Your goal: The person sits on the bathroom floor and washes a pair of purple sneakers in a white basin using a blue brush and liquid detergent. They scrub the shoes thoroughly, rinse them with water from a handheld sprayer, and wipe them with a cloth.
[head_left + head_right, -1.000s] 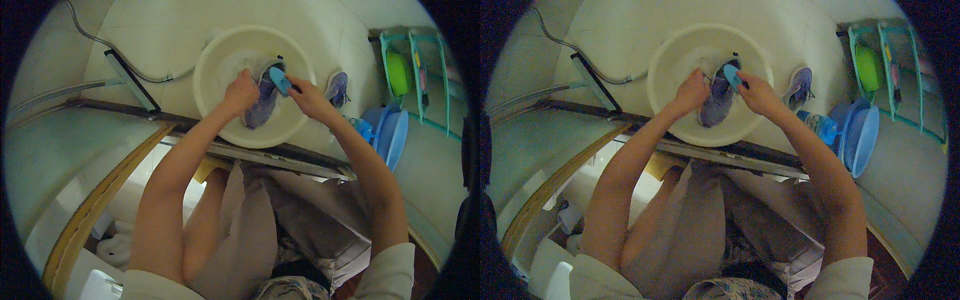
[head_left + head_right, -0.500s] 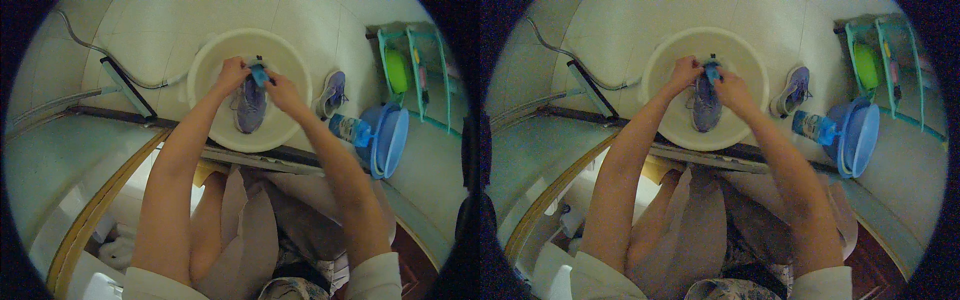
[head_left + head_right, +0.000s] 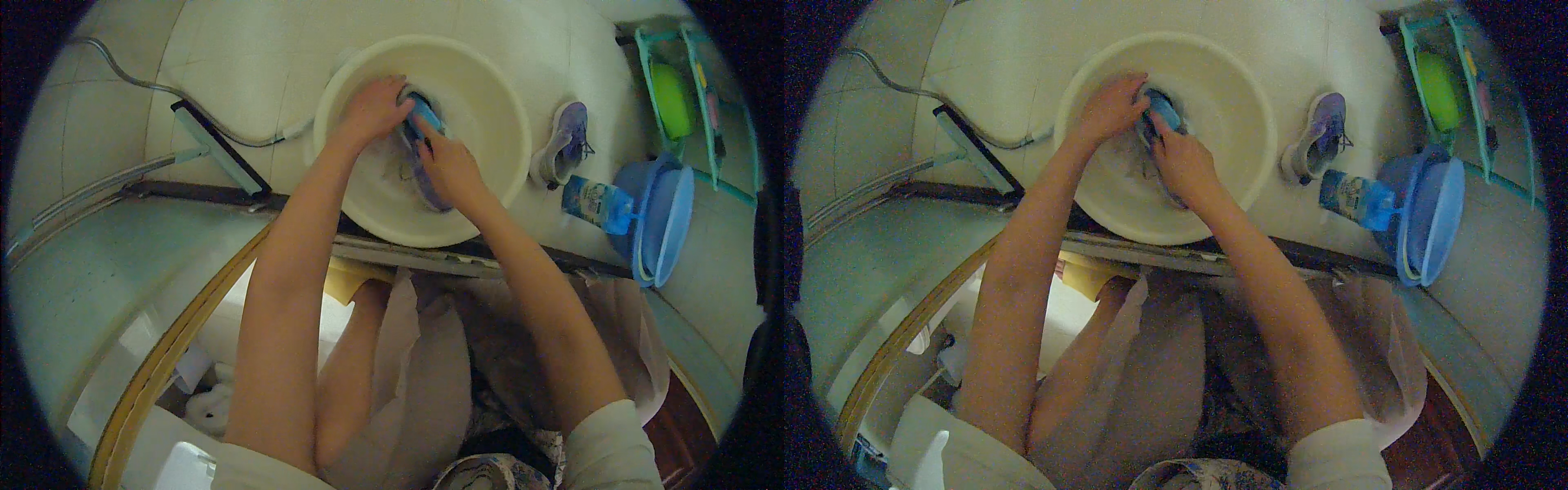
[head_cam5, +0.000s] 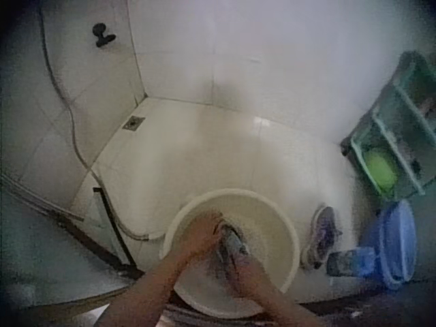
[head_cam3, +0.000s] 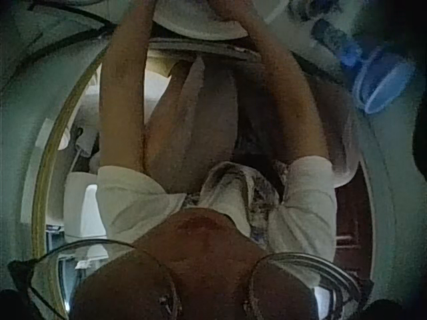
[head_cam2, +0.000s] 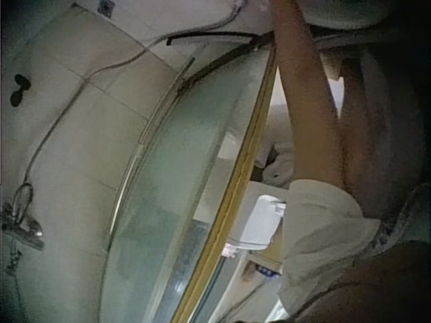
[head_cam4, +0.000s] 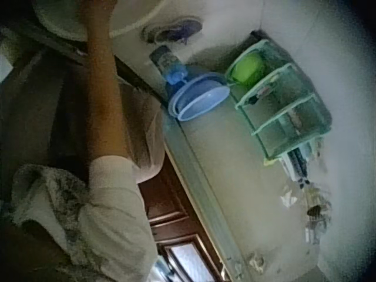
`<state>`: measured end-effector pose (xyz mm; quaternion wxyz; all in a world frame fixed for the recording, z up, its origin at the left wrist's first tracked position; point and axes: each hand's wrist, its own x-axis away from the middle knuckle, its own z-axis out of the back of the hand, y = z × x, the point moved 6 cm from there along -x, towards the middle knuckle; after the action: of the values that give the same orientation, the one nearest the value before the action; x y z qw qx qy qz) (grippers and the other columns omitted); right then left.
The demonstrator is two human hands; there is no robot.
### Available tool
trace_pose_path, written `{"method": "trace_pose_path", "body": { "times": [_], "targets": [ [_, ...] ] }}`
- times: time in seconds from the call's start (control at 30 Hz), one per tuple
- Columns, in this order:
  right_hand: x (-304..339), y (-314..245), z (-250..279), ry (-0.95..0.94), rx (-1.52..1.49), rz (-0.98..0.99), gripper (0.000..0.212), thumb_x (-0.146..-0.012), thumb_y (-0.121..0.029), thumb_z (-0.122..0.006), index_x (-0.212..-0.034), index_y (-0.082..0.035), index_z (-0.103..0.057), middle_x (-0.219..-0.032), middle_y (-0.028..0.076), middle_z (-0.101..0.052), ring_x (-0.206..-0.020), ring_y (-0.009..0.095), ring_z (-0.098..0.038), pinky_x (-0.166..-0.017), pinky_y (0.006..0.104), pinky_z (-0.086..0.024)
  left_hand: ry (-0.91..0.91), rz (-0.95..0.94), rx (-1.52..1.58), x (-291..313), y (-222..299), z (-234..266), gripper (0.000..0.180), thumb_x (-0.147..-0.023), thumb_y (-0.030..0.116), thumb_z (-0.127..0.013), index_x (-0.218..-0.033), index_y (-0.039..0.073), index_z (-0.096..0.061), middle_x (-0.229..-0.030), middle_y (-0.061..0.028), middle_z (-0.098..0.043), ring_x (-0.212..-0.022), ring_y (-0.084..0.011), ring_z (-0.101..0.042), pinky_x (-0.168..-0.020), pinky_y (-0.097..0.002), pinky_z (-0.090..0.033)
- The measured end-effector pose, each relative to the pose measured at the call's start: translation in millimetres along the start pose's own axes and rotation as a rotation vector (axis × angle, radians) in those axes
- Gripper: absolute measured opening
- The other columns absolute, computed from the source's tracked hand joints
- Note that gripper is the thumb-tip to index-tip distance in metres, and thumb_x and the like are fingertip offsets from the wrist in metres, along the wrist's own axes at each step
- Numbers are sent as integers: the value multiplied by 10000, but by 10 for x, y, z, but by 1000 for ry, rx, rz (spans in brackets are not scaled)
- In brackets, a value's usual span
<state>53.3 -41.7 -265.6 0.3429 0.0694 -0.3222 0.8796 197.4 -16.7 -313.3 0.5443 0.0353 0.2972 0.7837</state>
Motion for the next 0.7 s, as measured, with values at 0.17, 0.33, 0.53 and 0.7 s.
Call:
{"method": "trace_pose_path", "body": {
  "times": [0.17, 0.33, 0.53, 0.7],
  "targets": [
    [7, 22, -62, 98, -165, 13, 394, -831, -204, -487, -1222, -185, -437, -796, 203, -604, -725, 388, -579, -670, 480, -456, -413, 150, 61, -241, -35, -51, 356, -857, 360, -433, -1012, 66, -560, -980, -152, -577, -889, -354, -549, -769, -454, -429],
    [6, 148, 110, 20, -257, -43, 391, -825, -208, -499, -1210, -149, -466, -804, 219, -601, -753, 395, -572, -705, 460, -446, -368, 161, 6, -190, -152, -58, 311, -829, 352, -474, -913, 72, -580, -875, -154, -600, -822, -347, -568, -729, -444, -447],
    [-104, 149, -134, 204, -289, -100, 439, -835, -253, -526, -1252, -149, -435, -631, 124, -541, -523, 209, -507, -512, 330, -427, -433, 259, 23, -179, -26, -41, 338, -851, 343, -433, -964, 50, -560, -906, -174, -592, -857, -369, -556, -748, -468, -434],
    [57, 416, 123, -544, -577, -287, 406, -863, -347, -493, -1212, -140, -462, -543, -14, -383, -403, 69, -362, -331, 228, -269, -469, 219, 10, -148, -103, -16, 325, -832, 323, -464, -988, 52, -555, -931, -176, -595, -876, -368, -558, -761, -460, -438]
  ]
}}
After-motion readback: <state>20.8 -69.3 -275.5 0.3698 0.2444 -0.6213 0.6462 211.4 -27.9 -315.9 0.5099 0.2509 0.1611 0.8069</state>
